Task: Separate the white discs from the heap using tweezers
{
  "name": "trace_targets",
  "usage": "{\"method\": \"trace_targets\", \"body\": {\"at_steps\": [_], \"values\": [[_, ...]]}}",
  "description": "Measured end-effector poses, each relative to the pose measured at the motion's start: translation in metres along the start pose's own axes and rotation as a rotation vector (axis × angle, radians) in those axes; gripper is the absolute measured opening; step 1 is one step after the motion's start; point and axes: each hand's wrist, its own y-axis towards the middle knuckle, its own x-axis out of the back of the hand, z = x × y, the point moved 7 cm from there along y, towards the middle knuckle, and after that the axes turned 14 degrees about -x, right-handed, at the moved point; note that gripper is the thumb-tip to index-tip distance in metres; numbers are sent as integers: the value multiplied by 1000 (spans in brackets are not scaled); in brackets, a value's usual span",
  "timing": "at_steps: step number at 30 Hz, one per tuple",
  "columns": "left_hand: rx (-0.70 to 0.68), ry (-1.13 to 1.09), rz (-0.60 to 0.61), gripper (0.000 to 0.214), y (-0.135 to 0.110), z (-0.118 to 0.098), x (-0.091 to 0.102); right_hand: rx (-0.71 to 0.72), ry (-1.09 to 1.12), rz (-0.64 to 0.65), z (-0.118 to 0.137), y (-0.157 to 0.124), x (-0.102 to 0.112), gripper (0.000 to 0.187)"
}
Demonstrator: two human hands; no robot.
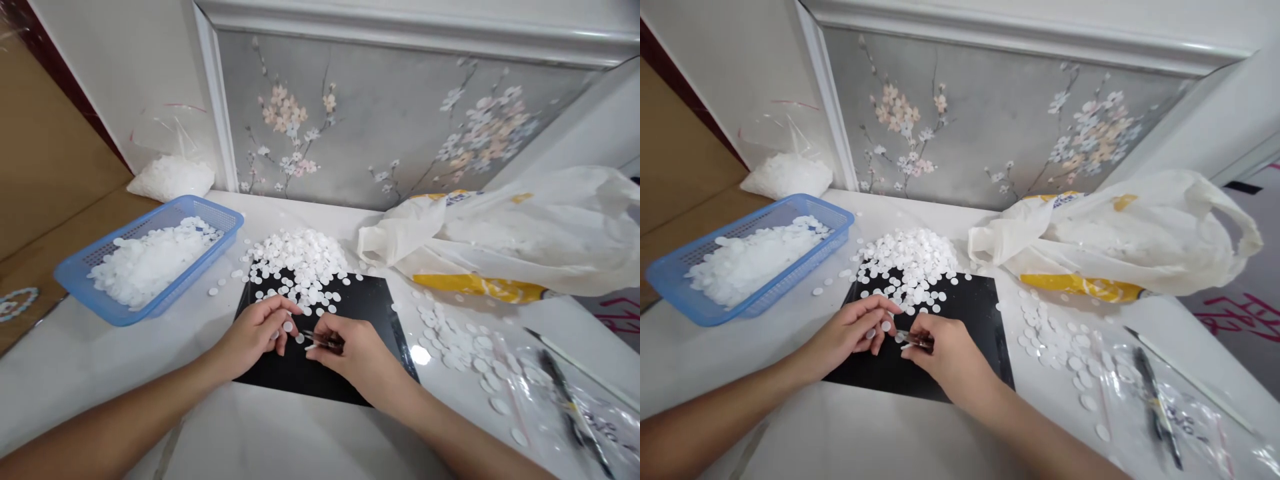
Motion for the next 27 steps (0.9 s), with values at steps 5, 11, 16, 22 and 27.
{"method": "trace_targets", "body": {"at_steps": [5,11,16,22,27], "values": [[26,-202,59,41,-6,-1,-15,20,237,-5,16,-1,-2,11],[22,-298,-102,22,0,-6,8,128,4,-165,20,7,7,11],[-33,-257,-264,19,3,-9,33,123,-264,-54,14,14,-9,7],[2,-289,-168,44,-1,-9,21,84,-145,-66,34,15,-5,10],[72,-402,-130,42,-2,-3,15,226,-10,-107,58,16,2,12]]}}
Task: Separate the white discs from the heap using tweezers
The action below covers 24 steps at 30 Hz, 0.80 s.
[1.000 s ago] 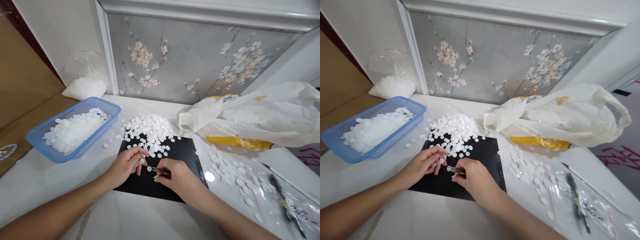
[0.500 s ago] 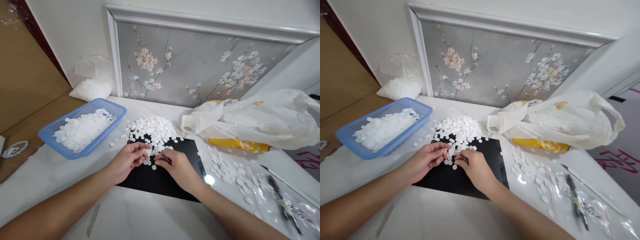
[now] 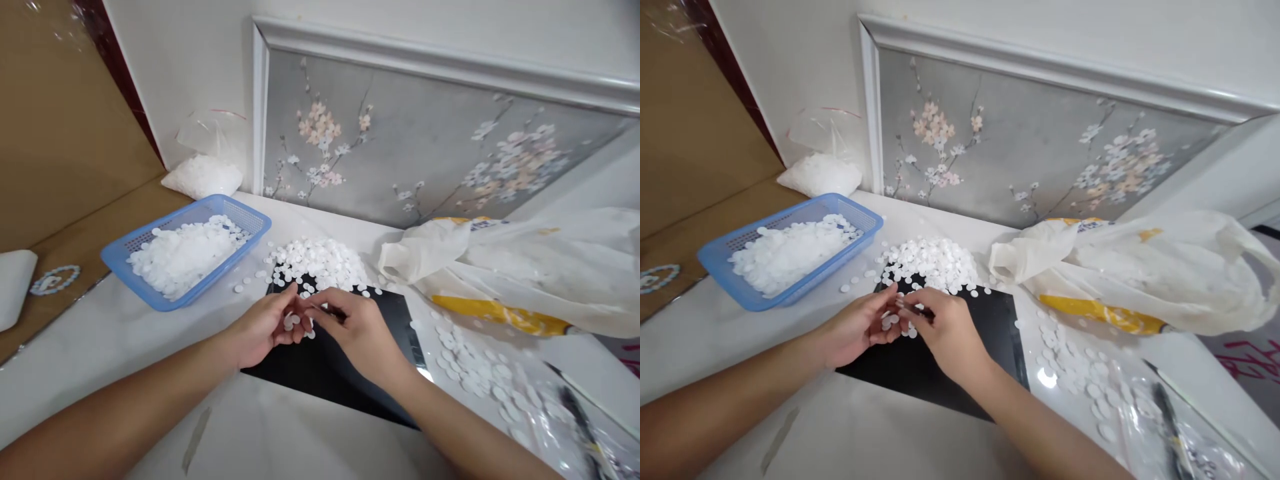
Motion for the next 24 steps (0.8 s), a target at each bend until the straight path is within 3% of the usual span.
{"method": "trace_targets", "body": {"at_steps": [3,6,8,13,17,22,24], "values": [[-54,-11,-131,38,5,-8,15,56,-94,-71,-7,3,1,16],[-130,138,-171,40,9,-21,26,118,-248,90,-21,0,-19,23],[-212,404,-97,39,10,-29,25,152,-316,147,-30,-7,-27,26],[-327,1086,138,12,1,-28,9,94,-255,76,-45,-25,-15,24],[-329,1256,192,23,-2,-18,0,11,-136,61,-55,-38,-3,17],[-346,1357,212,22,3,-13,-8,-127,-36,-155,-69,-39,20,14],[-371,1381,213,23,3,-16,-11,-166,-29,-173,-71,-38,23,15]]}}
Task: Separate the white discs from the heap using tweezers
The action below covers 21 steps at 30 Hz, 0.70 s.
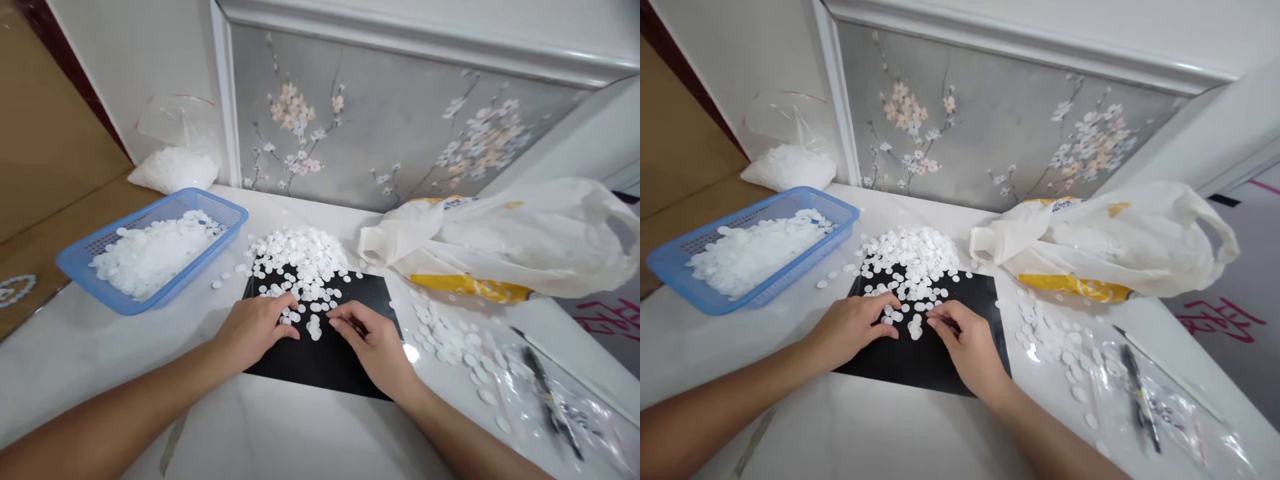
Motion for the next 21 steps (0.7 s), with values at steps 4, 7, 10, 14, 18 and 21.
{"method": "trace_targets", "body": {"at_steps": [4,7,10,14,18,21], "values": [[43,45,-9,17,-1,-1,9,43,-101,67,6,-1,-10,14],[63,44,24,9,-1,1,10,90,-185,71,12,-3,-16,6],[14,10,-6,9,2,-1,8,80,-147,112,13,-2,-15,9],[-58,28,-13,12,3,-10,-3,-8,-84,139,5,2,-3,16],[-179,53,6,19,2,-26,-12,-61,-113,192,1,6,0,13],[-262,94,60,23,3,-34,-20,-56,-148,218,1,8,-2,14]]}}
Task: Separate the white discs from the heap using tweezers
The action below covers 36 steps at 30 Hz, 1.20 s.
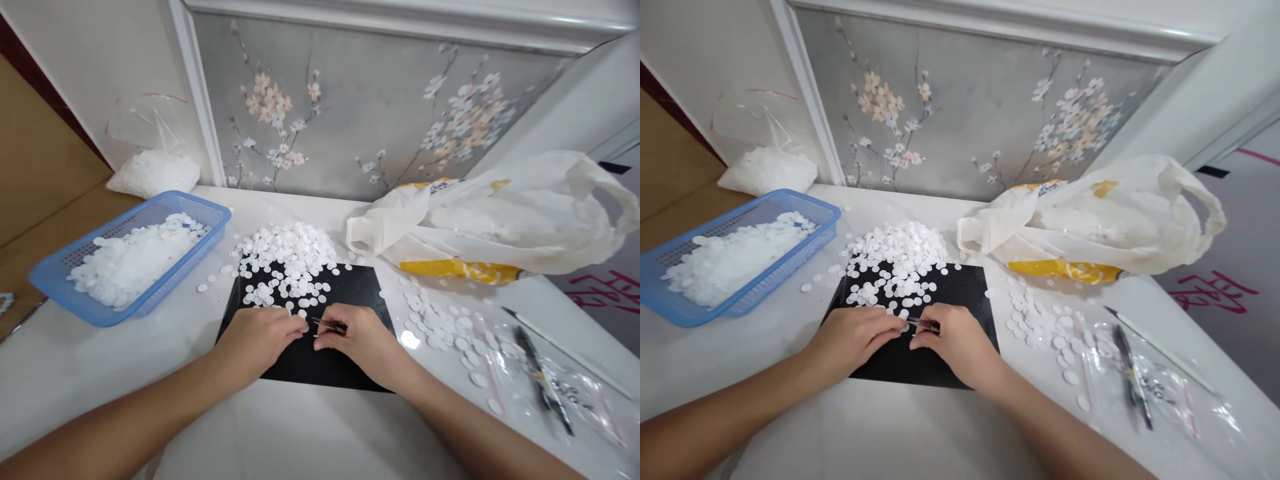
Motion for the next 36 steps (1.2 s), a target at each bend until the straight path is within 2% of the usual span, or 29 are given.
{"method": "trace_targets", "body": {"at_steps": [9,13,18,23,27,30,33,35,36], "values": [[-70,-53,-14,23,-3,5,2,133,21,-148,0,3,11,13],[7,-109,-25,14,-4,8,6,177,38,-142,4,-1,5,12],[155,-74,45,11,-4,15,6,195,-73,-143,12,-6,-10,3],[167,-72,65,17,-3,18,3,198,-107,-166,17,-6,-16,3],[181,-70,41,23,-5,19,4,209,-48,-183,16,-7,-11,14],[141,-100,13,19,-6,17,6,265,-57,-179,15,-11,-5,11],[48,-107,-21,21,-6,14,8,323,-51,-76,14,-14,-3,8],[8,-88,-33,22,-6,13,9,290,7,-47,10,-13,2,7],[-4,-77,-34,23,-7,13,8,255,46,-72,7,-11,7,8]]}}
